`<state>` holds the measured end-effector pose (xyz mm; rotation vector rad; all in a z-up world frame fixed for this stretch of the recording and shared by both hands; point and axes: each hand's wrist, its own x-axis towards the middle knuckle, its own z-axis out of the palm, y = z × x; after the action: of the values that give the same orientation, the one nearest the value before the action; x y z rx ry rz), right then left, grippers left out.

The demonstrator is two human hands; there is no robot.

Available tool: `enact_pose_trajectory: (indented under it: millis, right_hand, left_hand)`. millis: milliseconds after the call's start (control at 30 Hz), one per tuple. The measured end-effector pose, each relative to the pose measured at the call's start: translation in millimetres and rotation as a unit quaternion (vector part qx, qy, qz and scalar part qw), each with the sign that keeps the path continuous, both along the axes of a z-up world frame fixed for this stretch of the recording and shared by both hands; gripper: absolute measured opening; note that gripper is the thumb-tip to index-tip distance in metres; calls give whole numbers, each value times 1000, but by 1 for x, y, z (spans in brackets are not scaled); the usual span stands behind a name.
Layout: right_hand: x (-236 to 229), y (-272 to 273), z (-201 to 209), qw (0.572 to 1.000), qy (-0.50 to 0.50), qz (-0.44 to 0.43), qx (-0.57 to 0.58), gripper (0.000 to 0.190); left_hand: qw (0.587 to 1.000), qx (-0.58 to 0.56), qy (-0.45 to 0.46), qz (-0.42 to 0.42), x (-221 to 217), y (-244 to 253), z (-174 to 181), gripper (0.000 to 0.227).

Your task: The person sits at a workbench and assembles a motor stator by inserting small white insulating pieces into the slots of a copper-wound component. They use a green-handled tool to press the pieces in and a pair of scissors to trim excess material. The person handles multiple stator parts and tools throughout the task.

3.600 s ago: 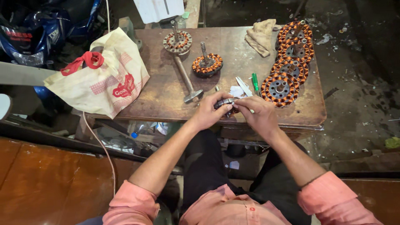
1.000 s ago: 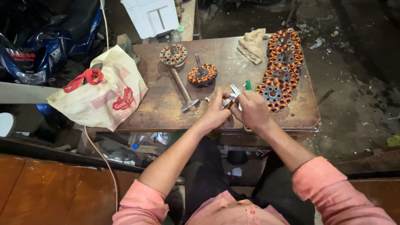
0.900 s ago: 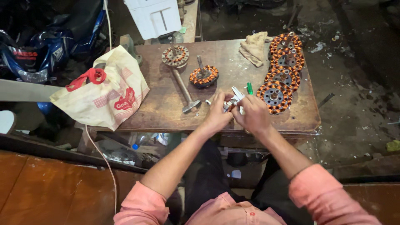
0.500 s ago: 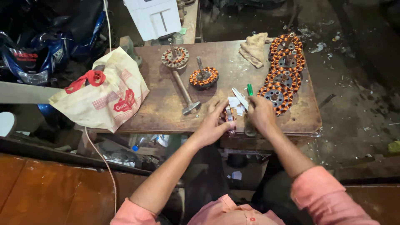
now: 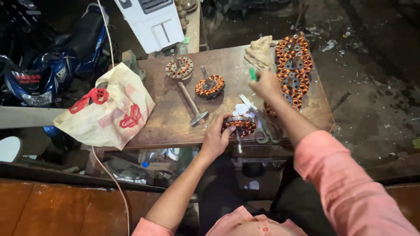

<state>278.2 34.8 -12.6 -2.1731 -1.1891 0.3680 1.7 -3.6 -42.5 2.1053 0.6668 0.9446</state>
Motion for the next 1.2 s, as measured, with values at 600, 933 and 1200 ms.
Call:
enact_pose_trajectory:
  millis: [600,933,1200]
  right_hand:
    - [-43,-184,6,979,-56,64,187,26]
    - [-47,-189,-13,971,-122,46,201,27]
    - [-50,-168,-10,848,402,63,339,21]
  left_hand:
    - [999,19,-2,-42,20,-2,34,36]
    - [999,-6,8,-42,15,2,24,39]
    - [994,-85,-16,-65,25,3,22,35]
